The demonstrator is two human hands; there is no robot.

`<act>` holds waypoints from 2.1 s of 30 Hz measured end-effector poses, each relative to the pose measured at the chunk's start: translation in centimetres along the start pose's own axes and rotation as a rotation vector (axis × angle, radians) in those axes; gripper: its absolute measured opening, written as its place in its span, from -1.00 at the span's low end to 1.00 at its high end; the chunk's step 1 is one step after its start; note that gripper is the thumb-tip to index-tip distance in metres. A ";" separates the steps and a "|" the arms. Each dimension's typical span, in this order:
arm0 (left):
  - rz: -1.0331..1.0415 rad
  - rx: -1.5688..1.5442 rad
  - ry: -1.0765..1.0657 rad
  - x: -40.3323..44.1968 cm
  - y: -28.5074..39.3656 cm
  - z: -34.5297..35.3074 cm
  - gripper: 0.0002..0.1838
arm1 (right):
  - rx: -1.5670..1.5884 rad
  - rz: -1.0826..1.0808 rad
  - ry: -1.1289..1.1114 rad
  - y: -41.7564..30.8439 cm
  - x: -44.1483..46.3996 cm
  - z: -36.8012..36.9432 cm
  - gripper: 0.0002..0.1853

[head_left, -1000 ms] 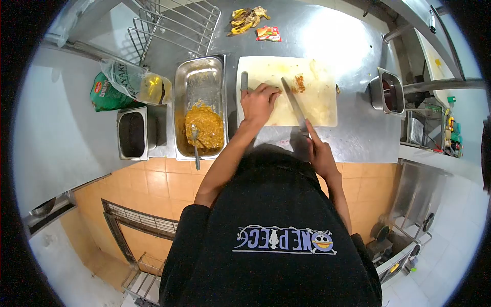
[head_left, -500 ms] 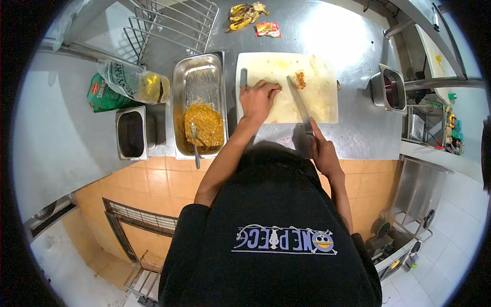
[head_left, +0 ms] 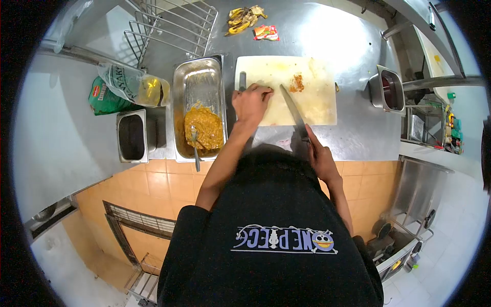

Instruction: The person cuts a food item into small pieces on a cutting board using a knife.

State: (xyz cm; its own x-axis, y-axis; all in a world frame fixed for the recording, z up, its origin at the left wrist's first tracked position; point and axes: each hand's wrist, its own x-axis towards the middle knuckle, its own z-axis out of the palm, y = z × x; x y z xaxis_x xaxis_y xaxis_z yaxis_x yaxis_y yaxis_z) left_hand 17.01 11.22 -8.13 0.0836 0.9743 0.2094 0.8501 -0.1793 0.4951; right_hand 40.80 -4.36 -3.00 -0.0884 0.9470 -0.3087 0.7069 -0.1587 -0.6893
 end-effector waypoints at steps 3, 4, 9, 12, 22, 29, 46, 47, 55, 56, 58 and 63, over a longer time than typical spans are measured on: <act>-0.033 0.028 -0.029 -0.4 -0.3 -1.0 -0.83 | 0.045 0.003 0.028 -0.3 0.5 -0.2 -0.33; -0.040 0.037 -0.041 -0.3 -0.5 -1.3 -0.83 | 0.101 -0.002 0.026 -0.5 0.8 -0.2 -0.34; -0.017 -0.022 -0.023 -0.3 -0.6 -1.2 -0.85 | 0.092 -0.013 0.054 1.1 2.0 0.0 -0.40; -0.005 -0.046 -0.004 -0.5 -0.9 -0.9 -0.86 | 0.070 0.004 0.162 0.8 2.3 -0.5 -0.40; 0.038 -0.068 -0.036 0.0 0.6 -0.5 -0.87 | -0.277 -0.109 0.233 0.2 1.3 1.0 -0.31; 0.055 -0.094 -0.061 0.4 0.8 1.8 -0.91 | -0.302 -0.066 0.222 -0.6 1.1 0.4 -0.31; -0.004 -0.039 0.044 0.6 0.1 -2.3 -0.87 | -0.161 -0.001 0.118 -1.9 0.8 0.2 -0.33; -0.019 -0.091 0.061 0.7 -0.6 -2.1 -0.85 | -0.062 -0.023 0.106 -2.0 0.8 0.2 -0.33; -0.047 -0.108 0.083 0.4 -0.4 -2.8 -0.88 | 0.018 -0.005 0.042 0.4 2.5 0.4 -0.38; -0.060 -0.128 0.039 0.3 -0.2 -2.6 -0.90 | 0.044 0.054 0.086 0.7 2.6 0.1 -0.40; -0.039 -0.156 0.044 0.2 -0.2 -1.9 -0.90 | 0.014 0.039 0.114 1.2 2.7 -0.5 -0.41; 0.009 -0.134 0.002 0.5 0.6 -0.9 -0.89 | 0.049 0.010 -0.004 -0.7 1.2 -1.2 -0.40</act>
State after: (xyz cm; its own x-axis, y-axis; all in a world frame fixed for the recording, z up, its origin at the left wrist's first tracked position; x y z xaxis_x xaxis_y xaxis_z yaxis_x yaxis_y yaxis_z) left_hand 17.09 11.43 -6.95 0.0897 0.9722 0.2161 0.7719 -0.2050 0.6017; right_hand 41.02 -2.83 -2.12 -0.0845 0.9442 -0.3183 0.6725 -0.1817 -0.7174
